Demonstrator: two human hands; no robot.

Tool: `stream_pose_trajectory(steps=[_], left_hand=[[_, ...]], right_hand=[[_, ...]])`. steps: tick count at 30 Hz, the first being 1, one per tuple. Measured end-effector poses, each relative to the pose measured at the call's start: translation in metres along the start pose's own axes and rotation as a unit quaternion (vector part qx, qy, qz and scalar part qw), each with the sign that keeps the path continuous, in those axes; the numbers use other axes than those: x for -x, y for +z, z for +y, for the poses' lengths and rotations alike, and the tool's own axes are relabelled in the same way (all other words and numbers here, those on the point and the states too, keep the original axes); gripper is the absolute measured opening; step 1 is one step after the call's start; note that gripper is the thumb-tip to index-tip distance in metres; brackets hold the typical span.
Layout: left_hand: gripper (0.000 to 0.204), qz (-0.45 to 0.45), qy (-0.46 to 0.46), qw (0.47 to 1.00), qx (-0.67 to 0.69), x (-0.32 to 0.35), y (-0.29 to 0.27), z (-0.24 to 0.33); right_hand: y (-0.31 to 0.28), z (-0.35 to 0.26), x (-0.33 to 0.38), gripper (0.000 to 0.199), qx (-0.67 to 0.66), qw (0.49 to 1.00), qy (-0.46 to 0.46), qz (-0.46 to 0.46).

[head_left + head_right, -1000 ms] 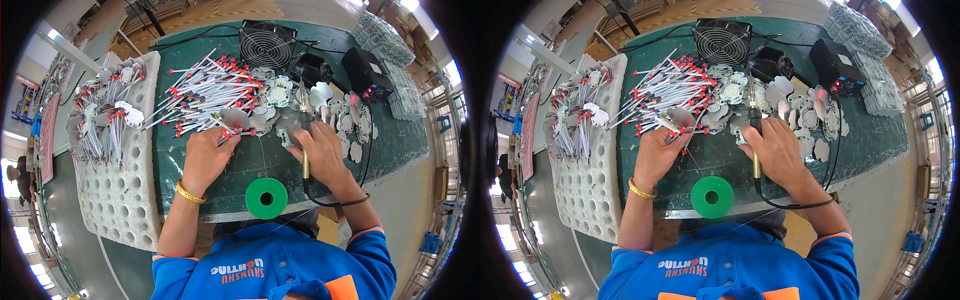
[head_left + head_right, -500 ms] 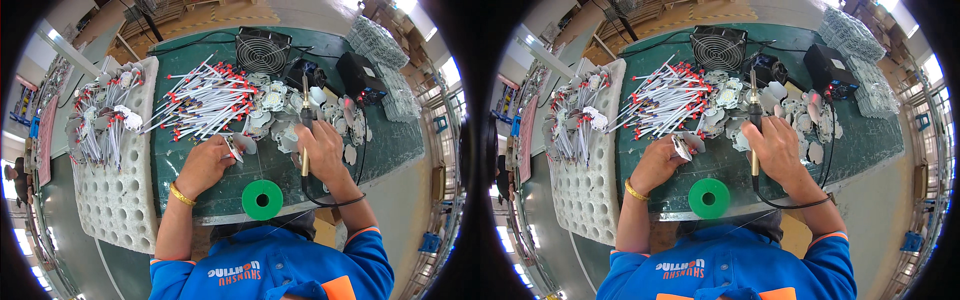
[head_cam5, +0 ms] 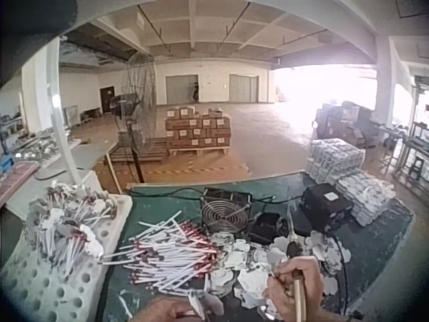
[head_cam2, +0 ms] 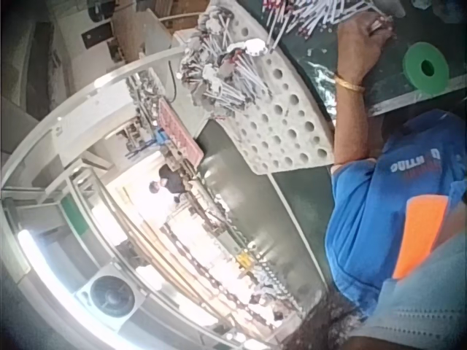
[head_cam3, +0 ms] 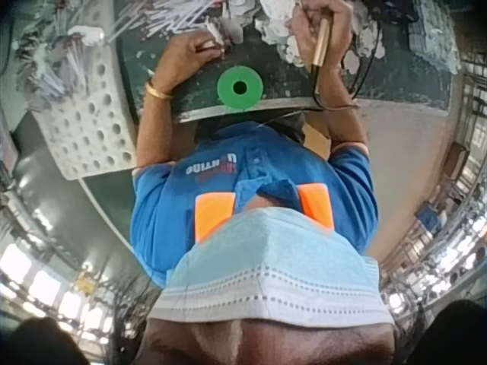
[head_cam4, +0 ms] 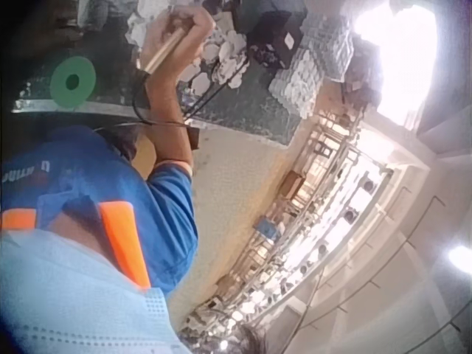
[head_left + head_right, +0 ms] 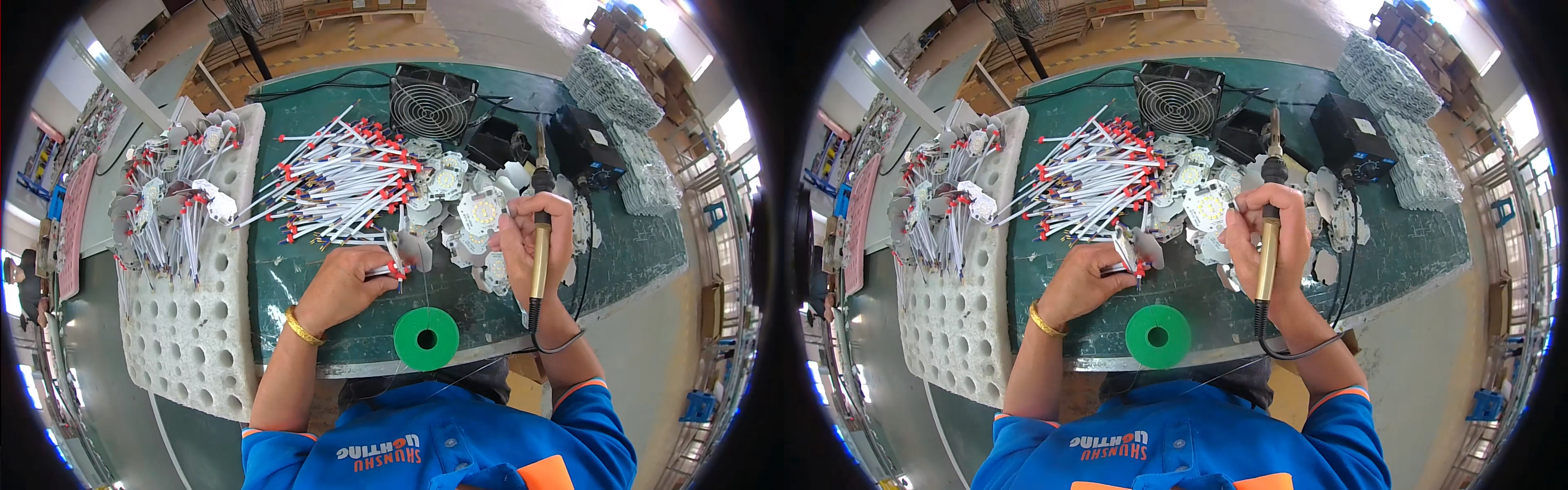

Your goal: The person solders electrical wires onto LED circuit boards using a soldering iron and solder wire.

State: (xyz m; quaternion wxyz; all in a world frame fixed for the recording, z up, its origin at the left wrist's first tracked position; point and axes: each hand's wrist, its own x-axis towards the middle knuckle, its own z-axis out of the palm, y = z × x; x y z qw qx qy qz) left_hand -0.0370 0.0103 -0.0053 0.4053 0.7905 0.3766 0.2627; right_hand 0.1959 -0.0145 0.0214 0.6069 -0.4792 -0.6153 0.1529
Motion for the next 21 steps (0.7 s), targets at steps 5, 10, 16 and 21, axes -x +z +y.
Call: stream_pose_trajectory(steps=[5, 10, 16, 21], left_hand=[[0.015, 0.12, -0.032, 0.943, 0.31, -0.004, -0.006, 0.005], [0.022, 0.173, -0.001, 0.703, 0.69, -0.017, -0.016, 0.022], [0.027, 0.11, -0.045, 0.754, 0.646, -0.026, 0.001, 0.011], [0.023, 0.085, -0.111, 0.794, 0.592, -0.027, 0.019, 0.014]], right_hand=[[0.007, -0.01, -0.003, 0.032, -0.192, 0.977, 0.086, -0.021], [0.017, -0.025, -0.006, 0.033, -0.27, 0.953, 0.132, -0.044], [0.022, -0.014, -0.006, 0.032, -0.201, 0.972, 0.094, -0.072], [0.024, -0.002, -0.004, 0.034, -0.158, 0.983, 0.024, -0.087]])
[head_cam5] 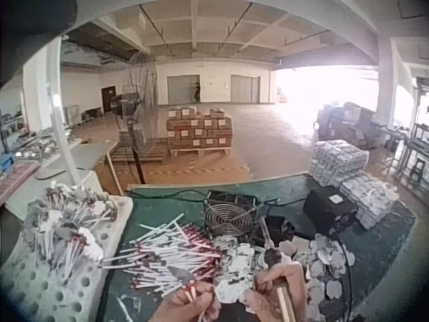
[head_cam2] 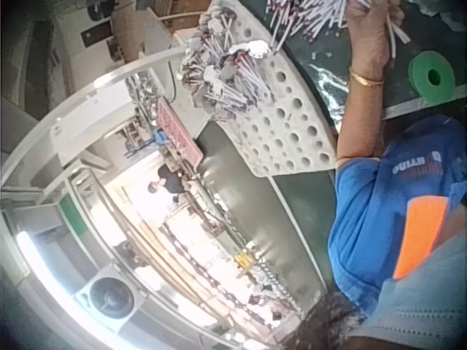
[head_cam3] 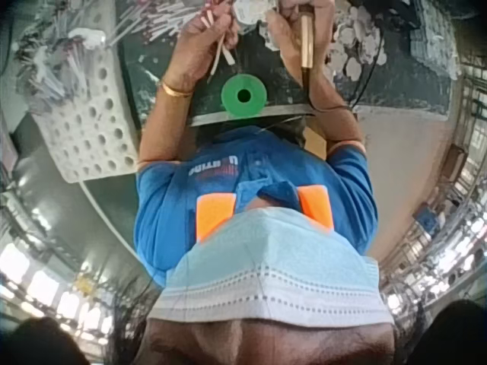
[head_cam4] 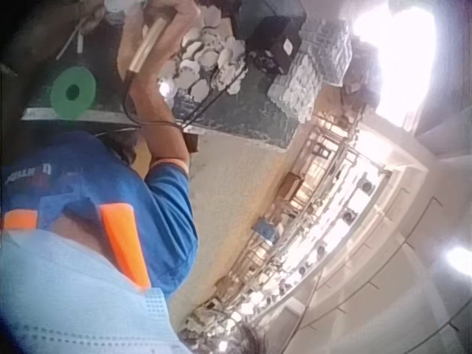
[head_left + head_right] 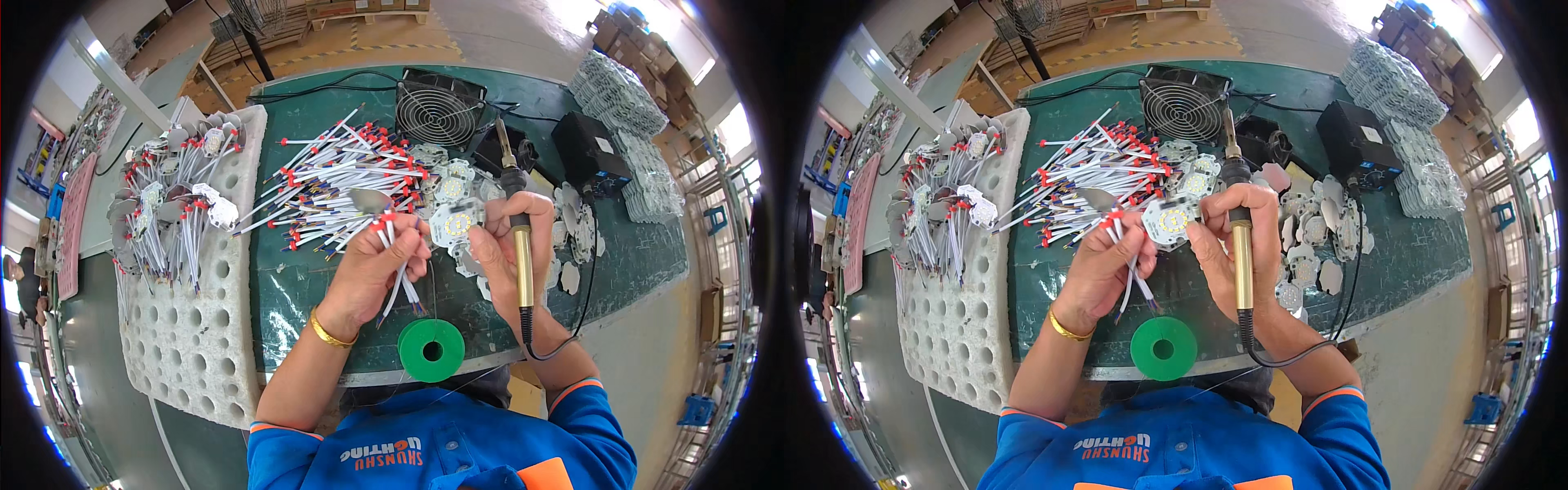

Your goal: The person solders electrical wires onto LED circuit boards using a soldering iron and solder wire.

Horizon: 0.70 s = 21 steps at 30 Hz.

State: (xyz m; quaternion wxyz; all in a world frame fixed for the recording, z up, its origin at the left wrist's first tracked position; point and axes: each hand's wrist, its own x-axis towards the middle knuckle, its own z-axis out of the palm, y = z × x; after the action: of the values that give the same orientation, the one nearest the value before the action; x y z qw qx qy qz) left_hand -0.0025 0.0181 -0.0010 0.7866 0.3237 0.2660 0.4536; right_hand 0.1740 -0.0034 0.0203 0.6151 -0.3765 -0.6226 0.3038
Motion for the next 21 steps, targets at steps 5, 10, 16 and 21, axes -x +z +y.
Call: stream_pose_trajectory(steps=[5, 10, 16, 21], left_hand=[[0.022, -0.042, -0.022, 0.998, -0.049, -0.001, -0.002, -0.008], [0.022, -0.023, -0.014, 0.997, -0.076, 0.001, 0.002, -0.011], [0.024, -0.05, -0.009, 0.996, -0.079, 0.001, 0.001, -0.012], [0.024, -0.055, -0.018, 0.996, -0.072, 0.002, 0.0, -0.011]], right_hand=[[0.01, -0.003, 0.003, 0.036, -0.132, 0.984, 0.107, 0.056], [0.006, 0.004, 0.004, 0.036, -0.084, 0.988, 0.118, 0.053], [0.005, 0.018, 0.006, 0.037, 0.005, 0.997, 0.04, 0.066], [0.003, 0.019, 0.006, 0.038, 0.028, 0.998, 0.034, 0.042]])
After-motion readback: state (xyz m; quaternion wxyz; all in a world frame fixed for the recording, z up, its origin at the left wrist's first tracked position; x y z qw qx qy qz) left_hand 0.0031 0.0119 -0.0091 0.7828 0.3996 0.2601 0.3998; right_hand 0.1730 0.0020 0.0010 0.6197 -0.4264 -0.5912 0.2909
